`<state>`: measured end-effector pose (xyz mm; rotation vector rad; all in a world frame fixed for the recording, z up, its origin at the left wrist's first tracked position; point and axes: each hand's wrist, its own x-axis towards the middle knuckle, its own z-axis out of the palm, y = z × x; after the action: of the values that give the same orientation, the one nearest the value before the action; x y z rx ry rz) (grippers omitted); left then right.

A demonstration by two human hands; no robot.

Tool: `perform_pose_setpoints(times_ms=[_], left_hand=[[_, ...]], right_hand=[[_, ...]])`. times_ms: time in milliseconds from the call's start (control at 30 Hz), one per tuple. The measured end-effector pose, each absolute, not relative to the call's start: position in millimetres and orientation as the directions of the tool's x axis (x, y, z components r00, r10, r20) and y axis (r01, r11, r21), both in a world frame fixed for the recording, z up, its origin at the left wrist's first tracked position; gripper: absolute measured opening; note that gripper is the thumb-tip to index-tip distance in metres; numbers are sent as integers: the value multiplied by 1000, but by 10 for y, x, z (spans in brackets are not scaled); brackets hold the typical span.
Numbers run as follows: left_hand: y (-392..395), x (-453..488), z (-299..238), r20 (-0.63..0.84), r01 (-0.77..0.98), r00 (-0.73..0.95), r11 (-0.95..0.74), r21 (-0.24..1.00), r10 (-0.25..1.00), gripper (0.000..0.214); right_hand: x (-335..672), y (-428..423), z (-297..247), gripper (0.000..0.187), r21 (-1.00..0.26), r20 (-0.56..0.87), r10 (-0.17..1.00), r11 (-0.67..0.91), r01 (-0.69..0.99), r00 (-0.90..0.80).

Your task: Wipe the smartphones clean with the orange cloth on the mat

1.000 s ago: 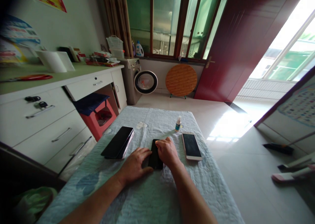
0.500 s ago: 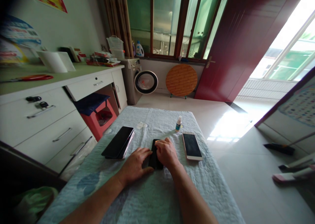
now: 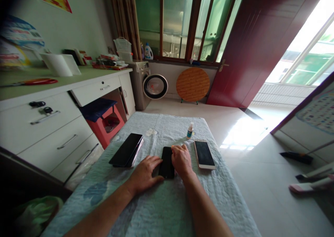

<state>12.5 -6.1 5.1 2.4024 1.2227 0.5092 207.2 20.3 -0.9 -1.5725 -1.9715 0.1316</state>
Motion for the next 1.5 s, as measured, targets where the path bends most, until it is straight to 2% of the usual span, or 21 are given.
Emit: perform_pose_setpoints(times_ms=[133, 300, 400, 767, 967, 1200, 1500], left_hand=[[-55, 122, 44, 132, 678, 553, -536, 503, 823, 54], [-56, 123, 44, 131, 676, 560, -543, 498, 818, 51], [-54, 124, 46, 134, 673, 563, -547, 498, 815, 52], [-56, 128, 67, 127, 680, 561, -543, 493, 818, 49], [-66, 126, 57, 140, 679, 551, -540, 498, 822, 52], [-66, 128, 54, 133, 683, 551, -537, 496, 824, 58], [-62, 124, 56, 142, 677, 550, -539, 501, 823, 53]], right_hand=[[2051, 192, -24, 30, -458, 387, 912, 316, 831, -134], [1988, 176, -56, 35, -507, 404, 874, 459, 730, -269], [1963, 175, -63, 35, -509, 399, 862, 491, 707, -312], [2026, 196, -24, 26, -454, 366, 873, 470, 757, -322], [2086, 224, -61, 25, -412, 387, 904, 343, 844, -179], [2134, 242, -70, 26, -389, 370, 923, 255, 885, -104], [2070, 221, -51, 29, -421, 356, 910, 360, 833, -214]])
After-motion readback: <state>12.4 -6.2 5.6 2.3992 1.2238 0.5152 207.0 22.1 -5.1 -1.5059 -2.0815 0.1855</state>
